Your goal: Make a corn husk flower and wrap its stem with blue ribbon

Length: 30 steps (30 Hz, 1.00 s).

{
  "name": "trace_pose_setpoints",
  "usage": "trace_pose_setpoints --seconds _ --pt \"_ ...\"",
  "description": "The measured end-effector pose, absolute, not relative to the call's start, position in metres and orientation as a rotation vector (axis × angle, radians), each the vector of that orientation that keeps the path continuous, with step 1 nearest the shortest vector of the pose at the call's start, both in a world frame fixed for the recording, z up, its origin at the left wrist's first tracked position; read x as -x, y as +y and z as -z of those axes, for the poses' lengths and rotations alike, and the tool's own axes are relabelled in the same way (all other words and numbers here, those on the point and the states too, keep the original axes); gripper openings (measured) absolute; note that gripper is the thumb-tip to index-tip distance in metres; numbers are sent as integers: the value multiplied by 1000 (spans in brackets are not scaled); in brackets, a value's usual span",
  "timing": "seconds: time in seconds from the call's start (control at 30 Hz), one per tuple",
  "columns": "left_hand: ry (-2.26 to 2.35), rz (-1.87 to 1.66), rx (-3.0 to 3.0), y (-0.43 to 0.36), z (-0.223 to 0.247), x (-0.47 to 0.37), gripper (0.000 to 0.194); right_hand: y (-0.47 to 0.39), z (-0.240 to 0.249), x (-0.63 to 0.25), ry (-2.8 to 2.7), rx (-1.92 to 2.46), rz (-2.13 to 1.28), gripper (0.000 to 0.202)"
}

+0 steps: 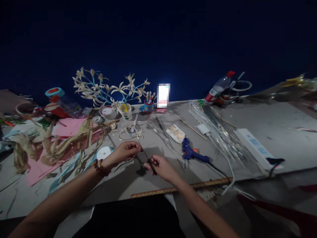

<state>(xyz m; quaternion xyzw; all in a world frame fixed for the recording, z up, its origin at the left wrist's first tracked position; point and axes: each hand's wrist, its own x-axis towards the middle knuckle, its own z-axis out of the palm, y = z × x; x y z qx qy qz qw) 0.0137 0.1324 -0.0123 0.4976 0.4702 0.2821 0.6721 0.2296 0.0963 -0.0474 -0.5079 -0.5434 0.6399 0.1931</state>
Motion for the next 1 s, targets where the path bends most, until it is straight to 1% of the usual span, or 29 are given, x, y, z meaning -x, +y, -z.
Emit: trace_pose_setpoints --seconds 0.3,0.5,0.87,1.0 --pt "1093 -585 -1105 134 17 -19 20 101 54 -230 -1658 1512 -1732 47" --pt "1121 -551 -1099 135 23 -18 16 108 54 -227 -1723 1552 -1763 53" --pt "1130 -539 -1017 138 30 -13 22 113 61 -218 -1778 1595 -1789 50" --pt "1128 -521 -1009 139 29 -12 21 111 57 -218 -1781 1587 -1764 49"
